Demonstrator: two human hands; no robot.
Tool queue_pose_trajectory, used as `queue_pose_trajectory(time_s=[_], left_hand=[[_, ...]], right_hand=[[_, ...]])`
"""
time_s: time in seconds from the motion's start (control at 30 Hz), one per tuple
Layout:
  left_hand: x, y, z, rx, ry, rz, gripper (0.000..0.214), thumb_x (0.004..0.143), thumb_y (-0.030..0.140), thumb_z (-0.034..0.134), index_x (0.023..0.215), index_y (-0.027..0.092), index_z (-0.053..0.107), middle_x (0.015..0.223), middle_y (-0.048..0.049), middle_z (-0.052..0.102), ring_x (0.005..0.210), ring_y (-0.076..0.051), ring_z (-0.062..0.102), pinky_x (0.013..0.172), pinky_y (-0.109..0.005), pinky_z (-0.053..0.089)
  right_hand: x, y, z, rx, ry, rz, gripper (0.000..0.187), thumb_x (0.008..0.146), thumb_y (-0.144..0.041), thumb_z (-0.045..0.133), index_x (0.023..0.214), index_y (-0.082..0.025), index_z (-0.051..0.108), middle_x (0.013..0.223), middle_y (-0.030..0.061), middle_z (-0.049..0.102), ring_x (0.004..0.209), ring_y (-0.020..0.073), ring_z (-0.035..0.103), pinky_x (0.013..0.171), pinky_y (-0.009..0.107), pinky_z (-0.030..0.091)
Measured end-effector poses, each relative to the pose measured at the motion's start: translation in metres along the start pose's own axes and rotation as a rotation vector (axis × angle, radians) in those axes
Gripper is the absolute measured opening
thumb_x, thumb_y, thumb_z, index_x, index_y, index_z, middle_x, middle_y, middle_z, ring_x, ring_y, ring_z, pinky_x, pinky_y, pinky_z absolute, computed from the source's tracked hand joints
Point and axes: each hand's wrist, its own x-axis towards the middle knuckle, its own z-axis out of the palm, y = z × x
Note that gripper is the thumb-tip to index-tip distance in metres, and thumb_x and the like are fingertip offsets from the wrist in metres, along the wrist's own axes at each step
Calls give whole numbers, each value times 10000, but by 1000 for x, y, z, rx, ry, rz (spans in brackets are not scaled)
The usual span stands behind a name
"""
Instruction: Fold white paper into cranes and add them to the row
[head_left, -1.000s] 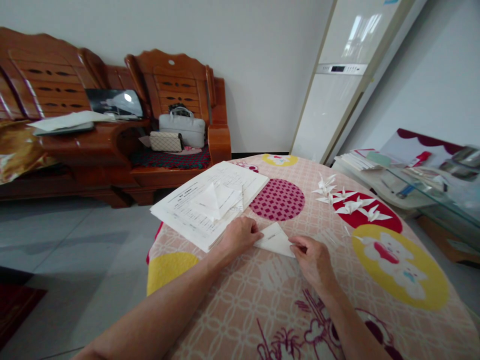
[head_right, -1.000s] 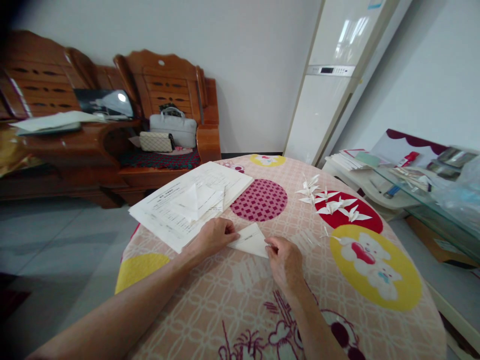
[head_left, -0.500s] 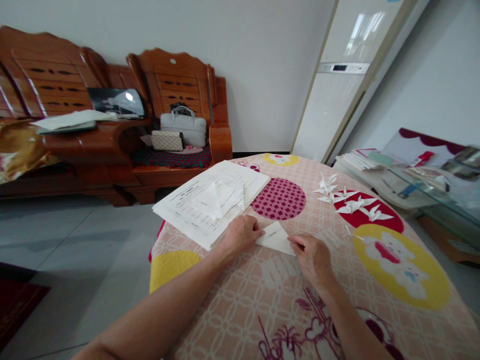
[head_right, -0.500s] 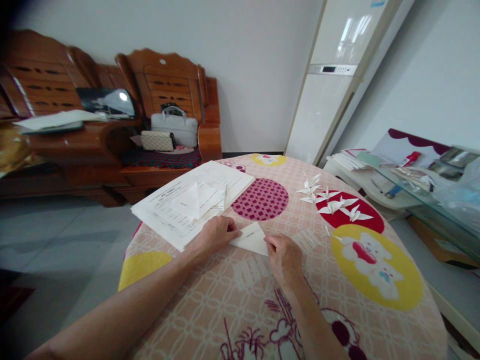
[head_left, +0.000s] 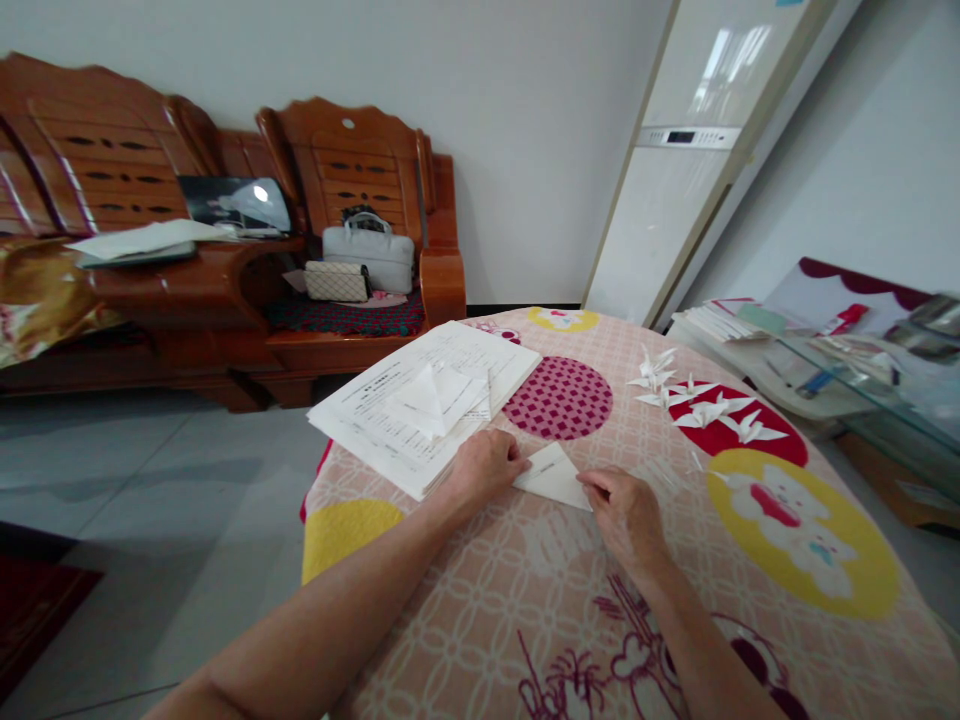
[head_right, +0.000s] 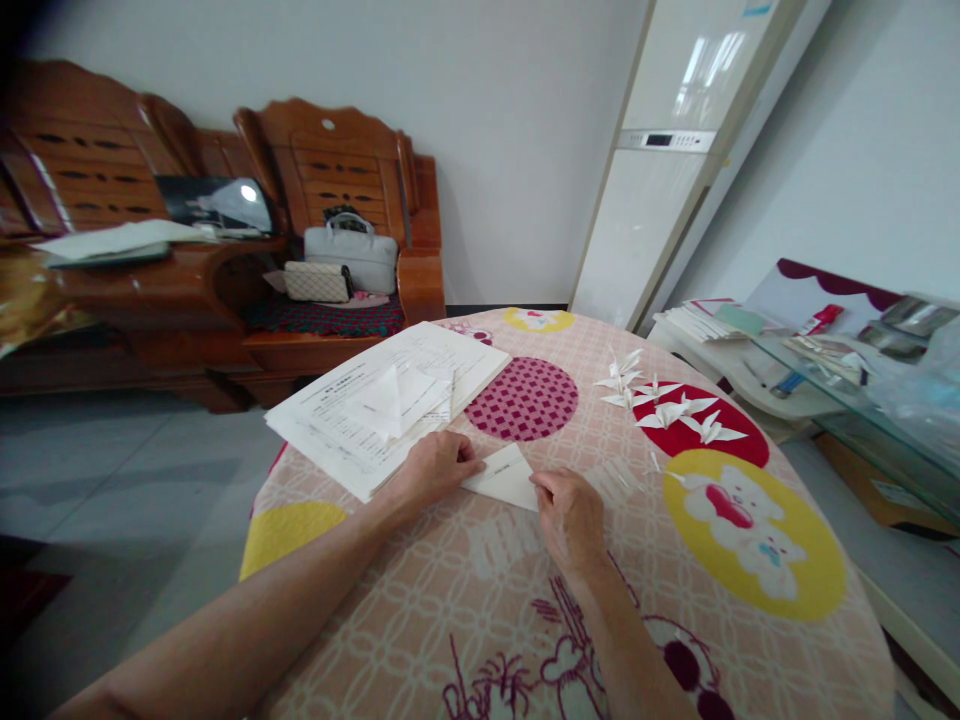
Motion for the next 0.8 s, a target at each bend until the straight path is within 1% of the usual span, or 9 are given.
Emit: queue_pose_trajectory(time_s=[0.1, 0.2, 0.33, 0.43, 0.53, 0.6, 0.73, 0.8], left_hand=[[1, 0, 1, 4, -3, -2, 198, 784, 366, 613, 748, 191, 699, 763, -45, 687, 710, -172, 612, 624, -259, 399], [1, -1, 2, 13, -3, -9, 206, 790, 375, 613, 763, 191, 702, 781, -51, 691, 743, -180, 619, 654, -262, 413], [-1, 1, 3, 27, 5, -5, 206, 788, 375, 609, 770, 191, 700, 794, -55, 694, 755, -182, 620, 663, -264, 417], [-2, 1, 3, 22, 21, 5, 199, 782, 368, 608, 753, 190, 692, 781, -53, 692, 729, -181, 617, 641, -267, 413], [-1, -4, 1, -17, 41, 39, 177, 766, 350, 626, 744, 185, 685, 758, -43, 686, 711, -171, 611, 643, -261, 419], [2, -12, -2, -91, 10, 88, 131, 735, 305, 650, 749, 179, 685, 737, -26, 681, 697, -154, 607, 645, -245, 425], [7, -31, -11, -358, -171, 168, 99, 664, 192, 660, 752, 153, 679, 683, 3, 663, 653, -127, 607, 610, -212, 440], [8, -36, -15, -466, -213, 190, 121, 634, 144, 651, 753, 139, 674, 669, 7, 651, 651, -121, 607, 612, -203, 452]], right_hand=[[0, 0, 0, 14, -5, 1, 269, 817, -100, 512, 906, -160, 759, 909, 88, 745, 846, 206, 673, 772, 285, 477], [0, -1, 0, -19, -20, 7, 277, 825, -95, 508, 919, -168, 759, 908, 82, 737, 851, 197, 665, 777, 271, 470], [0, -7, -2, -174, -77, -34, 350, 850, -78, 473, 1042, -188, 744, 908, 90, 708, 873, 200, 640, 774, 270, 447], [1, -13, -2, -322, -141, -84, 395, 874, -82, 443, 1126, -207, 721, 852, 97, 671, 844, 216, 614, 719, 281, 425], [2, -15, -2, -398, -187, -113, 410, 898, -96, 420, 1168, -217, 704, 819, 94, 645, 822, 216, 597, 683, 279, 401], [3, -15, -1, -410, -199, -113, 417, 910, -100, 407, 1185, -221, 696, 816, 93, 639, 818, 212, 593, 680, 276, 394], [3, -13, -1, -402, -196, -121, 418, 909, -101, 408, 1188, -216, 697, 828, 101, 643, 833, 217, 589, 697, 280, 399], [2, -12, 0, -396, -192, -133, 417, 906, -99, 410, 1187, -211, 697, 829, 101, 644, 836, 217, 588, 702, 281, 405]])
